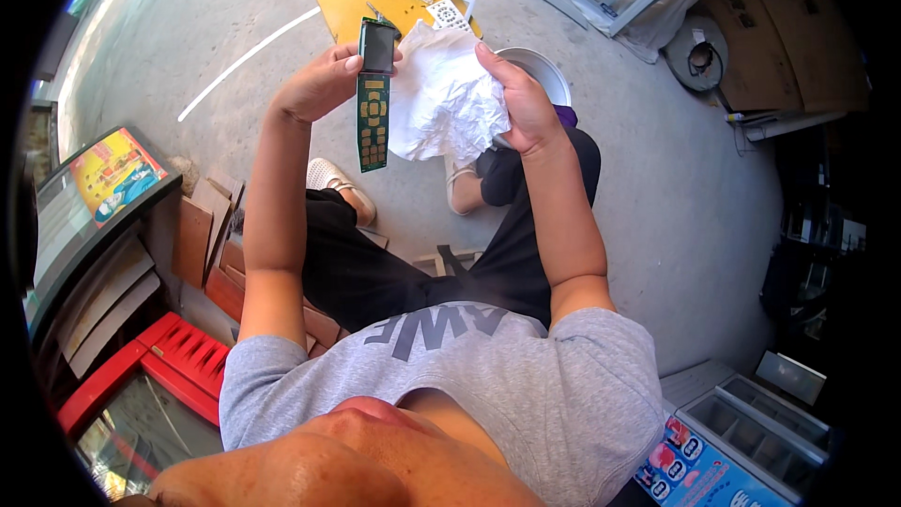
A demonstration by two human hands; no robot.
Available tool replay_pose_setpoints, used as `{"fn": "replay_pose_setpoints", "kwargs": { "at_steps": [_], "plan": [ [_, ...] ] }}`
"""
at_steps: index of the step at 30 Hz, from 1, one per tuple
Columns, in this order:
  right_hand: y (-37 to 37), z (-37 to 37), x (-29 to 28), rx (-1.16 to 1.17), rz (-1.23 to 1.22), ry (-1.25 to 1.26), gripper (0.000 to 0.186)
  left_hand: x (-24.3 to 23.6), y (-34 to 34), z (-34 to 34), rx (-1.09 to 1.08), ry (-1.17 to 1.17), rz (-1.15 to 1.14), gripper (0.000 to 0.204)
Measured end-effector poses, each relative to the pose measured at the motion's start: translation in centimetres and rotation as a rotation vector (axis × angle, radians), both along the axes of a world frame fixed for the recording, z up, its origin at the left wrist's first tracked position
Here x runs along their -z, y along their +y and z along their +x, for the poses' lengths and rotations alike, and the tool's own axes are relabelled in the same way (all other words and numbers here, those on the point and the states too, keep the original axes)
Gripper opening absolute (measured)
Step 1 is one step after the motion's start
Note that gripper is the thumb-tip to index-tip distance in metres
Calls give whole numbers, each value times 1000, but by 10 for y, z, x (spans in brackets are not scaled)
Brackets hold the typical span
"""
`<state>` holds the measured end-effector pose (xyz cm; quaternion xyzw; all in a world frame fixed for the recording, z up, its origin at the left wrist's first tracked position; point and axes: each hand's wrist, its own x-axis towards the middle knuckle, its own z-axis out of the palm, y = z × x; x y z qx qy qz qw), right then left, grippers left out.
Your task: The person disassembles a remote control and wipes the internal components, including the plastic housing and the circuit board, with a cloth.
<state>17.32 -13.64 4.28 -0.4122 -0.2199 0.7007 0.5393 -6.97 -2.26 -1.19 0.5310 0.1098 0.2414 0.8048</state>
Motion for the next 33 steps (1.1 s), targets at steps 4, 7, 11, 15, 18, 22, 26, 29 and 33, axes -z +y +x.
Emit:
{"fn": "replay_pose_setpoints", "kwargs": {
  "at_steps": [4,7,11,15,18,22,26,29,33],
  "plan": [
    [-1,11,8,1,13,263,62,0,-5,5,-45,-91,-143,58],
    [-9,10,6,59,27,278,77,1,-2,5,-232,-84,-125,68],
    [-22,8,21,60,106,78,90,-1,2,6,-247,-33,-282,64],
    [-27,-16,37,92,138,-92,84,1,3,9,-279,-94,-327,64],
    [-27,-19,48,161,184,-246,73,4,6,7,-302,-163,-354,62],
    [-19,-14,39,367,214,-103,55,7,8,4,-324,-266,-399,59],
    [-17,-20,31,236,317,-297,46,6,5,7,-334,-268,-390,58],
    [-13,-19,42,175,313,-839,46,3,1,8,-336,-227,-378,59],
    [-13,-19,41,352,500,-1524,34,1,-2,3,-309,-203,-367,62]
  ]
}}
